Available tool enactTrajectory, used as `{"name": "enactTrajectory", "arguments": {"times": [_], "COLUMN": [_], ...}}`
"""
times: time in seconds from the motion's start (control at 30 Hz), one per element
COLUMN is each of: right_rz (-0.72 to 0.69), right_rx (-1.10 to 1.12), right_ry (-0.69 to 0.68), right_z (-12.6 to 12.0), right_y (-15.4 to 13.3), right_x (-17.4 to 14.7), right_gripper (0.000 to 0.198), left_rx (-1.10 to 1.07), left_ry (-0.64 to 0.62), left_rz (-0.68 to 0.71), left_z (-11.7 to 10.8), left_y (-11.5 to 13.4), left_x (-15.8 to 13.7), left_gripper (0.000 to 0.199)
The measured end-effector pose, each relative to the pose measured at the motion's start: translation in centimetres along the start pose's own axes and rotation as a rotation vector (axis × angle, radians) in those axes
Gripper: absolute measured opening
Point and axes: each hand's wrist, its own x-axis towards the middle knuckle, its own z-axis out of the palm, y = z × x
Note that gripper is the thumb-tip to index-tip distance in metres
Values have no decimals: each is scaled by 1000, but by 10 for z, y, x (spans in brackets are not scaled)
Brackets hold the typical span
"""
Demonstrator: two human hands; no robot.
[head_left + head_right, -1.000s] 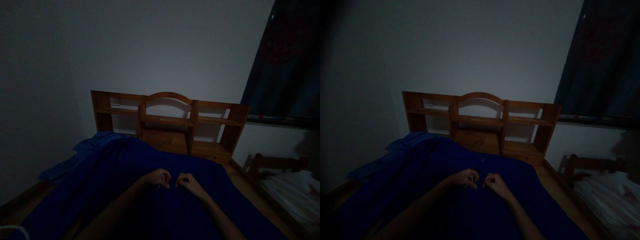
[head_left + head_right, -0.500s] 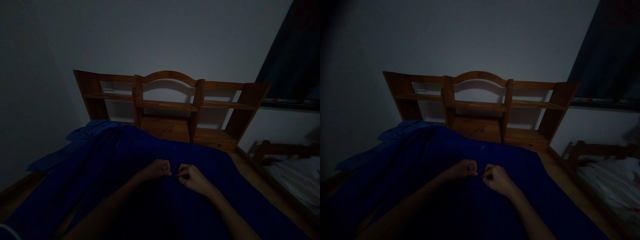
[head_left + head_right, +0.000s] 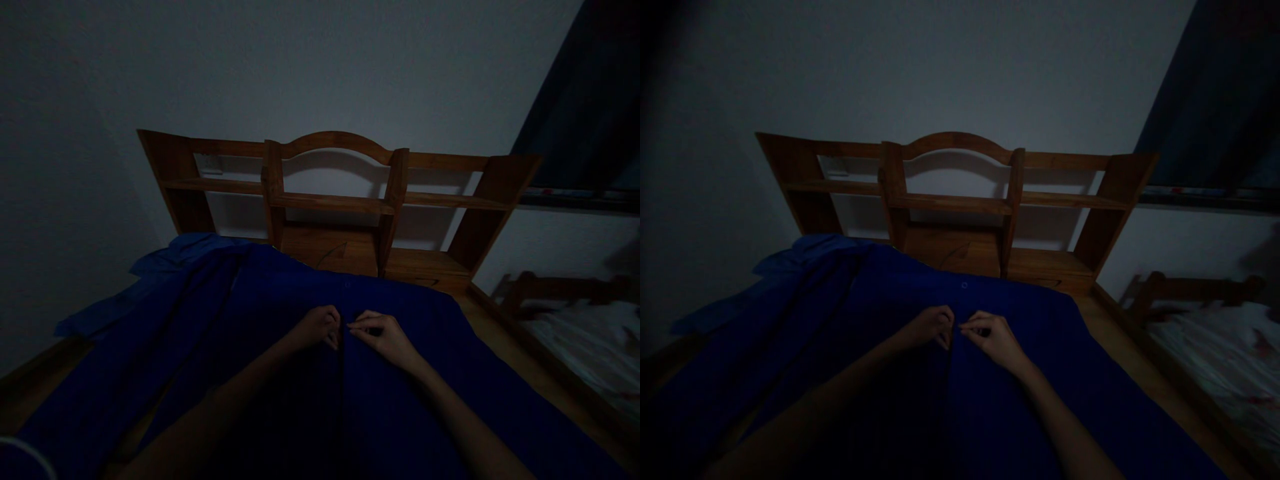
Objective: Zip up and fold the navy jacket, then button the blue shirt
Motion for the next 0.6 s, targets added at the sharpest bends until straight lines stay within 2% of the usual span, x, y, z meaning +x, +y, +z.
{"name": "enactTrajectory", "arguments": {"times": [0.07, 0.13, 0.3, 0.37, 0.47, 0.6], "right_rz": [13, 26, 46, 56, 67, 89], "right_rx": [0, -5, -8, 3, 19, 42], "right_ry": [-3, -9, -31, -39, -34, -9], "right_z": [2, 3, 2, 1, -2, -5], "right_y": [2, 4, 7, 8, 9, 10], "right_x": [0, 0, 1, 1, 1, 1], "right_gripper": [23, 23, 23, 24, 25, 26], "left_rx": [174, 318, 409, 388, 262, 14], "left_ry": [29, -9, -36, -81, -131, -54], "left_rz": [-11, -10, -20, -30, 3, 58], "left_z": [-1, -4, -3, 3, 10, 14], "left_y": [-1, -2, 4, 7, 8, -1], "left_x": [-1, -3, 0, 4, 8, 2], "left_gripper": [32, 33, 24, 13, 12, 18]}}
